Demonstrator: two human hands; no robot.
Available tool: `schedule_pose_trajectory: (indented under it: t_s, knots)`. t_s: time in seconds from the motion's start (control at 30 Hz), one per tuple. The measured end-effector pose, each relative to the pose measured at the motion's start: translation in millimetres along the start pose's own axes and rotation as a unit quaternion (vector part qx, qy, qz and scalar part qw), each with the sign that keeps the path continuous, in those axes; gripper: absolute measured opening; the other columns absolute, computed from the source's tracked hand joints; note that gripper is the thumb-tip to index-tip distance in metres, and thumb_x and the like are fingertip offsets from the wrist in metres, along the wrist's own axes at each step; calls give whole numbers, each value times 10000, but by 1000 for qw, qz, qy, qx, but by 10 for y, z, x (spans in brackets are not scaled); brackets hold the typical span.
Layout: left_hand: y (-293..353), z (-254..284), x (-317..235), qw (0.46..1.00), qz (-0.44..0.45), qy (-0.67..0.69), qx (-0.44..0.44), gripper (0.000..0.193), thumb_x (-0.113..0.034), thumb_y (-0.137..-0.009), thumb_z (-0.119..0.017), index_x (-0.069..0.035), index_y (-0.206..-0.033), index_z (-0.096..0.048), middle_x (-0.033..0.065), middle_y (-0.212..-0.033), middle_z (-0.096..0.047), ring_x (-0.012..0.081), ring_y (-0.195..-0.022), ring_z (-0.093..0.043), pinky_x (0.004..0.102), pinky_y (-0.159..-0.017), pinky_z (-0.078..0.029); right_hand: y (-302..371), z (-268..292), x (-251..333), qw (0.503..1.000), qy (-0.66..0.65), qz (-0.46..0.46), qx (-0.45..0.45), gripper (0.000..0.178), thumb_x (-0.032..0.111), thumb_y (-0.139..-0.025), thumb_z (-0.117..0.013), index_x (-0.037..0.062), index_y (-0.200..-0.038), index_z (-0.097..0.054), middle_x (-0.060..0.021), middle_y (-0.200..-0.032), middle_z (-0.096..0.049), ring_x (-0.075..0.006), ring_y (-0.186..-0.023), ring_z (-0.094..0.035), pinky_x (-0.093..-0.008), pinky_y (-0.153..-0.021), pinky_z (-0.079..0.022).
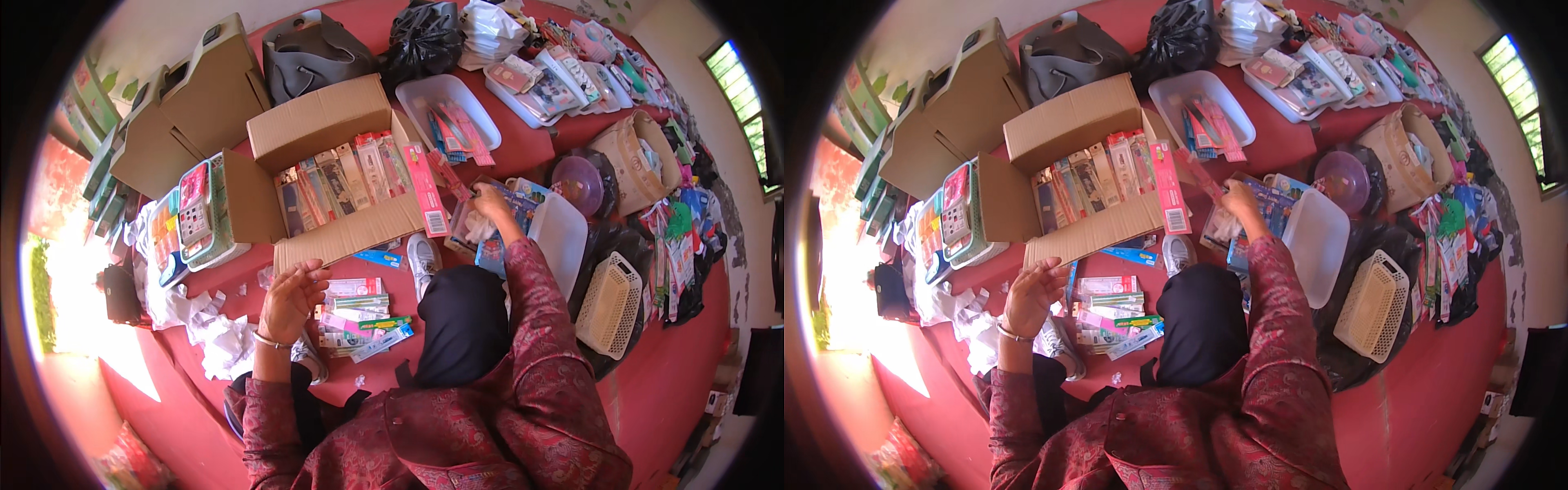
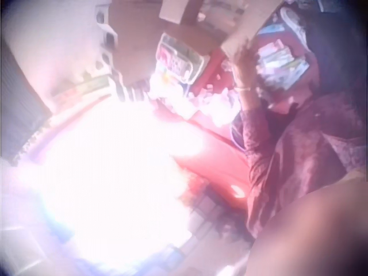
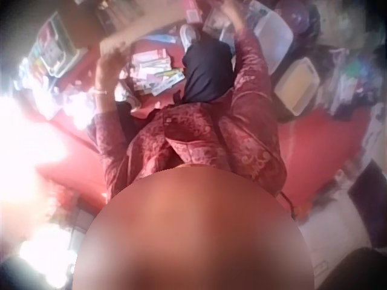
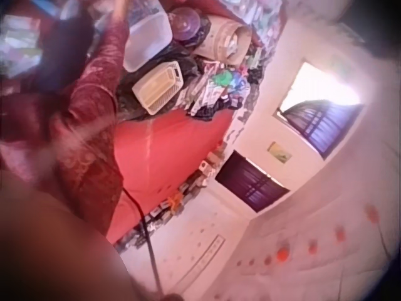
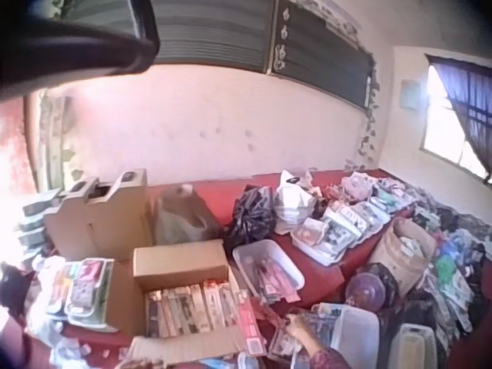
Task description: The person sits on the floor and wipes various small packaged items, such as boxes and tubes, with a white cloth. They pick up each item, wipe it down, and place it into a cardboard box.
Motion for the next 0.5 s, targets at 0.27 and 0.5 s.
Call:
schedule_pose_trajectory:
  t_s: [0.27, 0.5]
  knots:
    - [-32, 66, 82, 999, 15, -12, -46, 305, -195, -903, -425, 32, -1098, -485, 142, -972, -595, 194, -827, -597, 282, -749, -487, -254, -315, 311, 994, 101, -18, 30, 449, 293, -624, -719, 27, -961, -590, -196, -983, -602, -338, -961, -563, -421, -802, -462]
    - [-27, 51, 110, 997, 28, -26, -71, 288, -185, -899, -425, 31, -1076, -493, 136, -952, -601, 188, -811, -596, 275, -734, -488, -203, -102, 317, 989, 65, 58, -116, 256, 289, -711, -631, 35, -741, -623, -197, -852, -610, -360, -834, -580, -452, -705, -463]
Point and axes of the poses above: each hand's wrist, its own y-axis away from the middle knuckle, its own z-axis out of the back of the hand, x = y × z, the point moved 6 cm from there along -y, towards the middle knuckle
